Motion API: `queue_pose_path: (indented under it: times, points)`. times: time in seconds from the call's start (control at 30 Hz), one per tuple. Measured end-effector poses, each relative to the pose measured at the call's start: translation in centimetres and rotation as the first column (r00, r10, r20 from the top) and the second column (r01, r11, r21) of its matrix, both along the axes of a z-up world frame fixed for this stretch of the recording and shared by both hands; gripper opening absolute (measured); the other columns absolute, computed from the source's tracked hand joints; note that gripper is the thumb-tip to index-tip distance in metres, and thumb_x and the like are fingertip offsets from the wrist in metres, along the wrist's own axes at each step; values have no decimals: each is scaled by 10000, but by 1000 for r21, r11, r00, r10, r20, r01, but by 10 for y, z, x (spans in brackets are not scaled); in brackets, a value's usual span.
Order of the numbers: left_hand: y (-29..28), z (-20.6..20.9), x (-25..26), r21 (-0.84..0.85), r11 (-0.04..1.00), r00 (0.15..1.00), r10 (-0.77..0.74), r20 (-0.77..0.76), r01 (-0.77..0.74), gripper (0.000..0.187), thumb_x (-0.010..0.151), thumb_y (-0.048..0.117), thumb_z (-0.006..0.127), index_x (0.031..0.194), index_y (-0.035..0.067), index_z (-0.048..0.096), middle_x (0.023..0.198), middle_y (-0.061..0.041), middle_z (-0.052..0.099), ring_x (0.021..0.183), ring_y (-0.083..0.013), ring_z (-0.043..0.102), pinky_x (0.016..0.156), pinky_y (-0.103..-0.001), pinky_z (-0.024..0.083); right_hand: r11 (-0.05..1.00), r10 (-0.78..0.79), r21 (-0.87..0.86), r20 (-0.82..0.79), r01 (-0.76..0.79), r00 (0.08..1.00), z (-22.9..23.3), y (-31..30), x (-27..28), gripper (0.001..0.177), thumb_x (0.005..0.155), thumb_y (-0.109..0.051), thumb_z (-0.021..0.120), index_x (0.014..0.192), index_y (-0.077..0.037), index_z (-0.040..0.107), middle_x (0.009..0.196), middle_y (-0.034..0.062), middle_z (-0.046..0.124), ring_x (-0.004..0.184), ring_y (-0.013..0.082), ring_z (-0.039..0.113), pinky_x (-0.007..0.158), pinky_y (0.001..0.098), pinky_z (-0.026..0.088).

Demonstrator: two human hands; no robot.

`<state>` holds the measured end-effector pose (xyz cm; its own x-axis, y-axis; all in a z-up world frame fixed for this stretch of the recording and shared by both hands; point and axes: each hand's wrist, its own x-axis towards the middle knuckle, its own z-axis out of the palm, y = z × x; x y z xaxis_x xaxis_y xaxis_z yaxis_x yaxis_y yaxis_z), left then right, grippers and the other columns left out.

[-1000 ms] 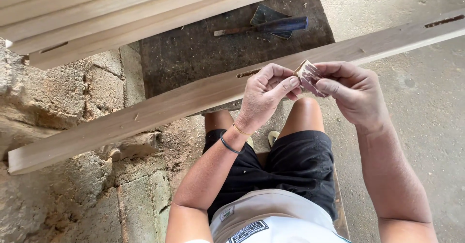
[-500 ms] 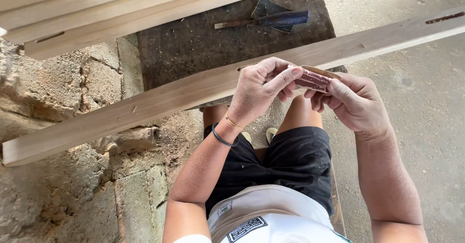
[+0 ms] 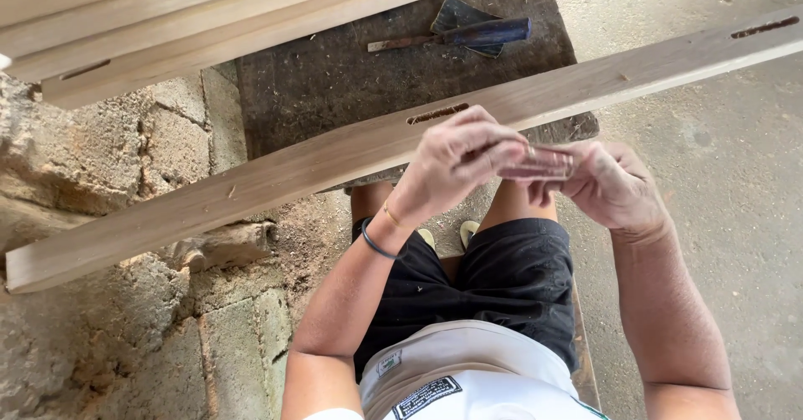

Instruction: The person uses a chisel to carve and smooth the surface of a long wooden plank resting on a workbench. They then use a piece of sandpaper to sand the plank's surface.

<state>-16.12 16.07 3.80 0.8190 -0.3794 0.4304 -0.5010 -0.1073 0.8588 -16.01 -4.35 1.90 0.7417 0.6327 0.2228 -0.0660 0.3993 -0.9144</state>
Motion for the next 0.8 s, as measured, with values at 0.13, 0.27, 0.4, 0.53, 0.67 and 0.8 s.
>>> queue_pose_path:
  times: [0.13,0.27,0.4,0.53,0.67,0.8]
  points:
    - [-3,11,-14,30,985,985,-168,45,167,128,808,78,571,932,88,600,782,-46,513,680,-126,534,588,-237,497,990,-135,-39,-78,132,988,-13,6,-10,308,835,-115,405,1004,108,534,838,271,599,678,265,620,589,333,499]
    - [-3,4,-17,158,984,990,-98,105,81,174,796,56,579,971,62,568,837,-75,494,706,-171,539,602,-275,488,911,-101,-375,197,171,975,8,10,-9,258,761,-64,517,987,33,596,828,177,624,719,215,595,616,334,496]
    - [9,11,-7,277,957,989,43,141,-81,212,803,85,566,1005,30,534,844,-137,503,717,-216,562,619,-309,520,645,-207,-438,689,627,695,-5,-17,15,208,830,-104,535,1006,0,573,956,203,543,824,289,538,594,337,414]
    - [30,-14,9,494,772,877,167,450,-401,331,793,245,598,1024,16,542,972,-123,482,903,-260,443,809,-390,384,313,-135,-339,909,887,395,-41,-70,50,291,910,-77,530,1183,23,540,1067,181,494,959,278,337,734,351,361]
    - [33,-32,20,800,422,902,143,407,-427,837,611,508,699,1248,107,334,1047,-138,380,900,-297,411,801,-418,362,207,89,-224,974,952,209,-44,-77,56,275,880,-120,602,1153,-100,579,1185,118,516,1016,327,391,792,400,291]
    - [36,-34,28,801,511,947,101,304,-312,777,635,459,687,1250,101,376,927,-117,447,869,-262,415,819,-380,352,240,18,-224,974,945,226,-46,-82,49,280,863,-78,657,1134,-126,605,1051,110,568,910,277,403,767,351,296]
